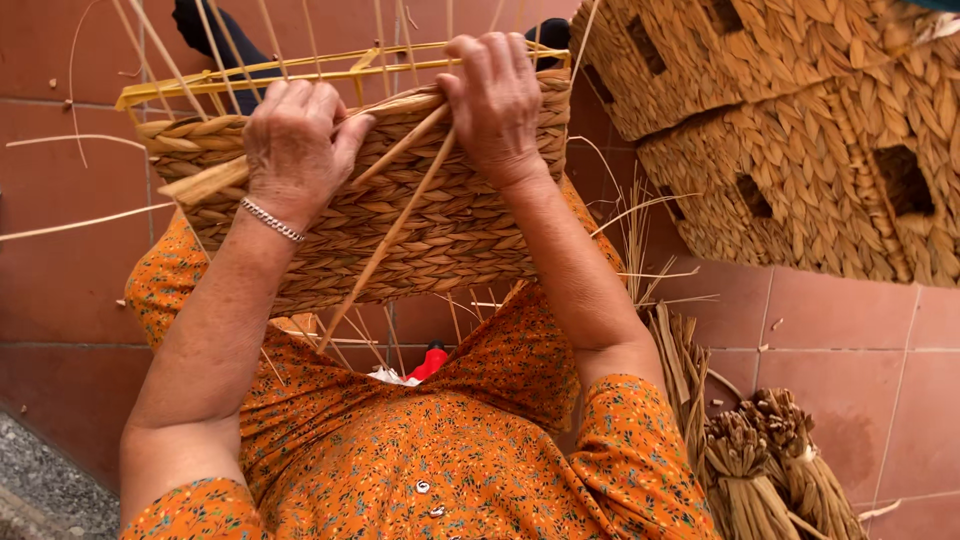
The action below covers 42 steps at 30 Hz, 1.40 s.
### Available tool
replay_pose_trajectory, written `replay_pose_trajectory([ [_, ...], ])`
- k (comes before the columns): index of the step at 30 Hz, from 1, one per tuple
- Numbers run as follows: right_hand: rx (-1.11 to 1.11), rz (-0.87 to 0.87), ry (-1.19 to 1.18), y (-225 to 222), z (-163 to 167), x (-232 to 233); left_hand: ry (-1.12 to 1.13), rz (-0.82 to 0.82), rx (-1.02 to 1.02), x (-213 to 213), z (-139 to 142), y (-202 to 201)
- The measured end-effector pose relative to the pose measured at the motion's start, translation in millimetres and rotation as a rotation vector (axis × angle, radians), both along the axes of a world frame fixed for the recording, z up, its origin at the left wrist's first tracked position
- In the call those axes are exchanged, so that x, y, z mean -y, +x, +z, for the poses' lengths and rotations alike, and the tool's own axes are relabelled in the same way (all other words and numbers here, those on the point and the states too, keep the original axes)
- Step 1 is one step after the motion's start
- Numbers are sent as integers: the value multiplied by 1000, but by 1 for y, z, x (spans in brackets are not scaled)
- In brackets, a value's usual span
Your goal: The person sits on the floor weaving a basket from water hyacinth strands around a bamboo frame. They thread and bend flexible strands over the woven wall, pull them tight, and reach to the floor for new strands as they work the rim.
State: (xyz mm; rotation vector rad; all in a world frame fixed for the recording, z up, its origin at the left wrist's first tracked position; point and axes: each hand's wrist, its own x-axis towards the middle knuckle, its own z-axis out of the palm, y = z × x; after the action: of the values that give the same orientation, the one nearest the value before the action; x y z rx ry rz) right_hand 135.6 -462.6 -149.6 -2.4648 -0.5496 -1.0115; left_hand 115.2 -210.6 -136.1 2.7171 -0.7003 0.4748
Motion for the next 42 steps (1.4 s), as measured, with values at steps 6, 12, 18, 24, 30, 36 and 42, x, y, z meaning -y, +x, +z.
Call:
replay_pose_trajectory([
  [6, -92, 182, 253, -6, 4, 18, -58, -11, -49, -3, 4, 2],
  [12, -567, -18, 898, -10, 4, 103, -155, 16, -211, -8, 2, 12],
  [18, -941, 361, 1252, -19, -12, 110, -205, 35, -277, -10, 5, 17],
  [24, -867, 280, 1269, -15, -24, 98, -204, 20, -264, -10, 5, 17],
  [30, -827, 320, 1190, -23, -30, 106, -219, 16, -237, -13, -2, 16],
  [36, -797, 415, 1418, -32, -43, 114, -235, -17, -187, -17, -8, 16],
  [42, -783, 180, 1163, -36, -11, 104, -257, -12, -173, -15, -7, 16],
])
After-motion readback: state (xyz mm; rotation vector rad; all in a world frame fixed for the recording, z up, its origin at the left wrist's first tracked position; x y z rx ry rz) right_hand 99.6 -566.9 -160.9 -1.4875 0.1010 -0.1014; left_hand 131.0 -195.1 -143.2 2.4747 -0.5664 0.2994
